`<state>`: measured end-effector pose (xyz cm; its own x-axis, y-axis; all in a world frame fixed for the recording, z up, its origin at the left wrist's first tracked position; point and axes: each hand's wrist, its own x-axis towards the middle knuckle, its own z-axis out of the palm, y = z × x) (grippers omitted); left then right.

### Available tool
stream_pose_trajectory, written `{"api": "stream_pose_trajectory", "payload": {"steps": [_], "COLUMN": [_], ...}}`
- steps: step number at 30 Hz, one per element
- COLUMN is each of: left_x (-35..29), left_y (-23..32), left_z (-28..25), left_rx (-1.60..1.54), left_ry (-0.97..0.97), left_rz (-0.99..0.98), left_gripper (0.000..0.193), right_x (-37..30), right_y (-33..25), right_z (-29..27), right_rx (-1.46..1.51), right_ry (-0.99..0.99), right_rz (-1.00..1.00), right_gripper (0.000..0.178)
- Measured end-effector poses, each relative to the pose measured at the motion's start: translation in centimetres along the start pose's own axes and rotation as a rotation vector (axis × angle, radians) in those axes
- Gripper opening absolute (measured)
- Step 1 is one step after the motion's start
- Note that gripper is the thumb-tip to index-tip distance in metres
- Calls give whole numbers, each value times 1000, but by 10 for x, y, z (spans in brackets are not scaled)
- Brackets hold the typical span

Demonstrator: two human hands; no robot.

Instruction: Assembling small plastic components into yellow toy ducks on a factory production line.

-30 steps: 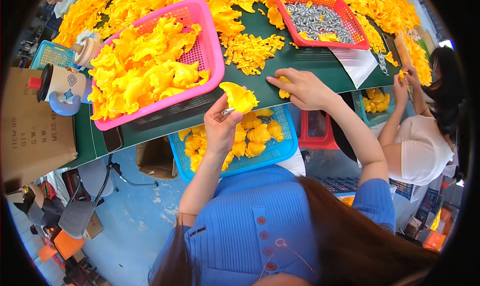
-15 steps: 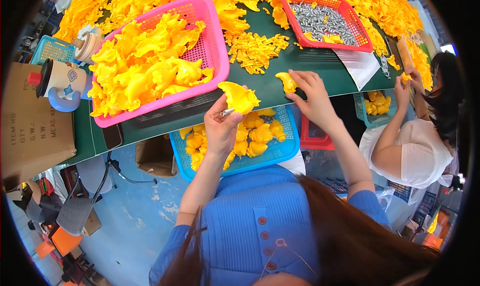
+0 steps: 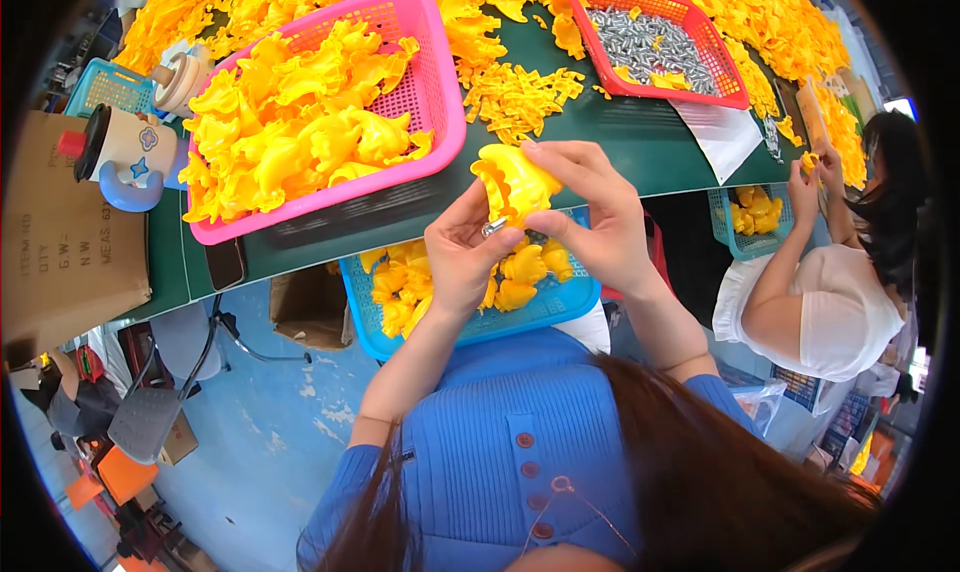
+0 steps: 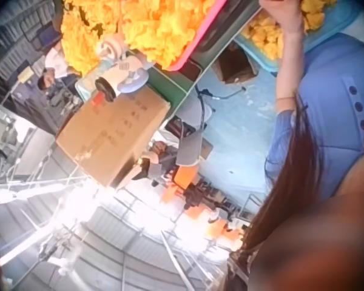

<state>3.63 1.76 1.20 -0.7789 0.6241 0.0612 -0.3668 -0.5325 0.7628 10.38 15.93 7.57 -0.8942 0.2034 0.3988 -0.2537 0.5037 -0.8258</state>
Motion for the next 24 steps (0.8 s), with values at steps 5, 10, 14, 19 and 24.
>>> {"api": "stream_pose_trajectory", "payload": {"steps": [5, 10, 14, 19, 24], "left_x": [-2, -1, -1, -2, -1], "left_y": [2, 3, 3, 3, 3], "left_z": [-1, 1, -1, 1, 3], "left_rx": [34, 52, 50, 57, 66], "left_ry": [21, 19, 11, 21, 44], "left_rz": [0, 9, 17, 19, -6], "left_gripper": [63, 63, 63, 61, 60], "right_x": [-3, -3, -4, -4, -6], "right_y": [-1, -1, -1, -2, -1], "right_z": [6, 7, 8, 7, 8], "right_rx": [10, 5, 11, 4, -9], "right_ry": [-23, -19, -16, -28, -11], "right_rz": [41, 46, 43, 52, 86], "right_gripper": [48, 48, 48, 47, 47]}}
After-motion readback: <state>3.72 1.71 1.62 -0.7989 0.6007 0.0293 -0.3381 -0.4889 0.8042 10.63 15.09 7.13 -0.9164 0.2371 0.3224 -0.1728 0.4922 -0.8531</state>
